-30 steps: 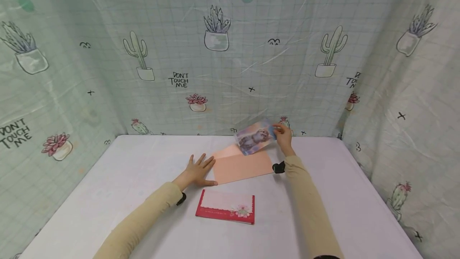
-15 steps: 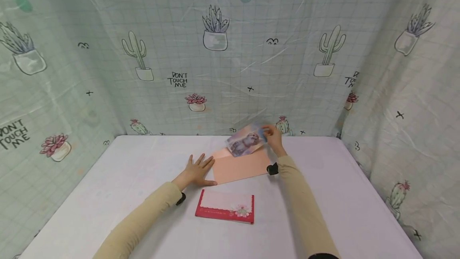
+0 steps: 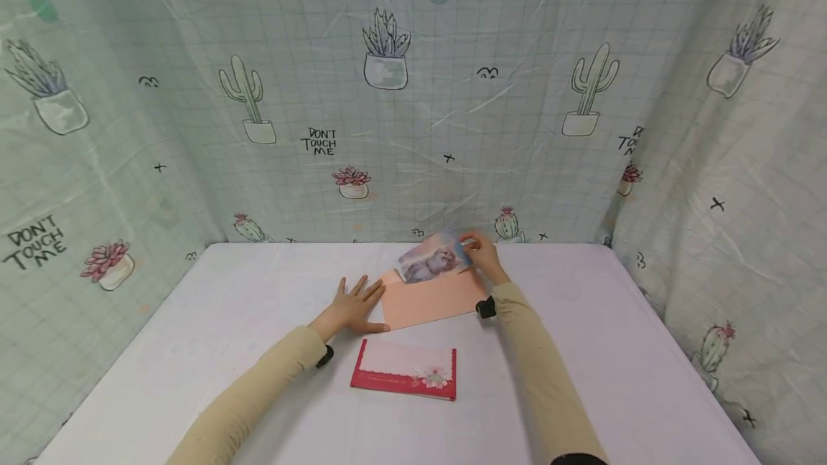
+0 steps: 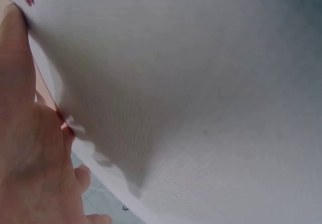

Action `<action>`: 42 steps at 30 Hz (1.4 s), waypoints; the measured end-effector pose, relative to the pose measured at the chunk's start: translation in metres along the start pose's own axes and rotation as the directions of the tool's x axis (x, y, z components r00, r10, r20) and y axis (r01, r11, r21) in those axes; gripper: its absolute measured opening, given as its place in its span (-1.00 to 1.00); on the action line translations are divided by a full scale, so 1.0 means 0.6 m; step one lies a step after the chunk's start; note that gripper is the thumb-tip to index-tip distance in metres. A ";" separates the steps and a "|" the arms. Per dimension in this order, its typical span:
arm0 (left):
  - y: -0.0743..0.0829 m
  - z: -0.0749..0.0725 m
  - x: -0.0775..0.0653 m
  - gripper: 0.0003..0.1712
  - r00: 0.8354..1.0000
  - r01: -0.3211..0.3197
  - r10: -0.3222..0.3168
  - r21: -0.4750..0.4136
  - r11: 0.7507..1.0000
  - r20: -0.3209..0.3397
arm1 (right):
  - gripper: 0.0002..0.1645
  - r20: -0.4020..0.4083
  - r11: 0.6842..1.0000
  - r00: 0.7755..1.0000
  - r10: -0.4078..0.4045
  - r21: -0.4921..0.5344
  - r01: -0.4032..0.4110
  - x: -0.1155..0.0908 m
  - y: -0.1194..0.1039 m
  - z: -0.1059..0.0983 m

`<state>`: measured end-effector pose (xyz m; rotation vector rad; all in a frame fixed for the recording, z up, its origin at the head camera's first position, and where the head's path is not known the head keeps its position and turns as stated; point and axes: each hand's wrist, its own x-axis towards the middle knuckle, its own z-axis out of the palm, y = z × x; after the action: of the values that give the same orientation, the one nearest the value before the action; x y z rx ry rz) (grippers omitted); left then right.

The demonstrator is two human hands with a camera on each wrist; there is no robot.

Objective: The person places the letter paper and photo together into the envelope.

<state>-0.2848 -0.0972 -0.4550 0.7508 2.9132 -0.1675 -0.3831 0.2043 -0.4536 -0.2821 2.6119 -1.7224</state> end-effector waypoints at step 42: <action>-0.002 -0.004 0.002 0.02 1.000 0.006 -0.006 -0.015 1.000 0.004 | -0.63 -0.009 0.986 0.994 0.111 -0.121 -0.112 0.007 0.014 0.010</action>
<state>-0.2870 -0.0975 -0.4527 0.7394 2.9102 -0.1479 -0.3881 0.2017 -0.4632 -0.1312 2.6824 -1.5342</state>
